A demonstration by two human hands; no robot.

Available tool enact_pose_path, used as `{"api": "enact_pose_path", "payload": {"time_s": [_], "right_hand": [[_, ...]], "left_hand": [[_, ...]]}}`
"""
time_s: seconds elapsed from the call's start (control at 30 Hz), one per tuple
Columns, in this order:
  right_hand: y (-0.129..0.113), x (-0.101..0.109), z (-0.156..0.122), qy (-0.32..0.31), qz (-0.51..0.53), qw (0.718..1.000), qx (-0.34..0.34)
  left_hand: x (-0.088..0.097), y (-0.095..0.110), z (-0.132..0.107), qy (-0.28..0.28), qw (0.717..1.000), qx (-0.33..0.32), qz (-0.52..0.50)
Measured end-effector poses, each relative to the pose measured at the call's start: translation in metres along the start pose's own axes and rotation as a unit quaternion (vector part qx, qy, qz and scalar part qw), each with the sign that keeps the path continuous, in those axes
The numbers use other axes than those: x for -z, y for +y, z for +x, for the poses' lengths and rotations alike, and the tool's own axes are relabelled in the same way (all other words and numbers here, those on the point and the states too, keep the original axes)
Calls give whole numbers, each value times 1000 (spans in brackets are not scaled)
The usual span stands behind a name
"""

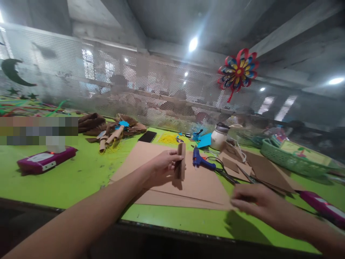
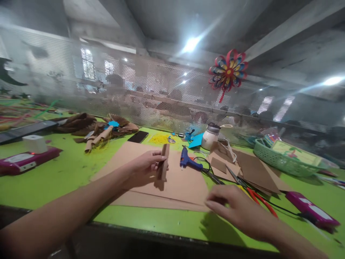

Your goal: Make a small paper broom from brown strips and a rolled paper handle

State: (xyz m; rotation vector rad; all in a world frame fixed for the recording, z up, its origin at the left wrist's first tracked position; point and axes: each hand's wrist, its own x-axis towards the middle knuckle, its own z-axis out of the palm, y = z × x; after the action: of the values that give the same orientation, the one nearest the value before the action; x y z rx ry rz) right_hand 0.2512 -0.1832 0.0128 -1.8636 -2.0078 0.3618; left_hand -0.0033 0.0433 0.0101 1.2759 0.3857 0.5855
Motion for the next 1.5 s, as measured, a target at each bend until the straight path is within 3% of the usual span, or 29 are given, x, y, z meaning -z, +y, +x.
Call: {"api": "enact_pose_path", "payload": {"time_s": [0.1, 0.17, 0.23, 0.37, 0.5, 0.63, 0.73, 0.87, 1.03, 1.17, 1.3, 1.37, 1.5], "right_hand": [[-65, -9, 90, -17, 91, 995, 39], [-80, -25, 129, 3, 180, 983, 39], [-79, -40, 153, 19, 288, 957, 32], [-66, -52, 168, 48, 453, 889, 32], [-68, -48, 156, 6, 535, 842, 72], [-69, -39, 146, 56, 583, 808, 70], [-63, -33, 146, 74, 559, 822, 84], [-53, -26, 146, 36, 498, 860, 108], [-53, -13, 141, -14, 444, 883, 154], [-55, -9, 139, -2, 400, 898, 185], [-53, -12, 141, 50, 399, 904, 147], [-51, -15, 143, 73, 410, 901, 117], [-45, -21, 148, 102, 466, 876, 73]], "left_hand": [[0, -1, 0, -15, 1000, -2, -19], [0, 0, 0, -25, 999, -12, -35], [-1, 2, -1, -41, 998, -19, -52], [-3, 3, -4, -82, 992, -22, -96], [-8, -1, -6, -141, 981, 8, -136], [-11, -3, -8, -129, 979, 63, -142], [-12, -2, -10, -124, 982, 84, -115], [-14, 3, -11, -139, 979, 109, -98], [-15, 7, -11, -165, 976, 125, -72], [-11, 6, -9, -188, 970, 147, -40], [-7, 2, -5, -209, 965, 142, -65], [-6, 3, -5, -183, 972, 114, -98], [-2, 11, -4, -80, 990, 40, -109]]}}
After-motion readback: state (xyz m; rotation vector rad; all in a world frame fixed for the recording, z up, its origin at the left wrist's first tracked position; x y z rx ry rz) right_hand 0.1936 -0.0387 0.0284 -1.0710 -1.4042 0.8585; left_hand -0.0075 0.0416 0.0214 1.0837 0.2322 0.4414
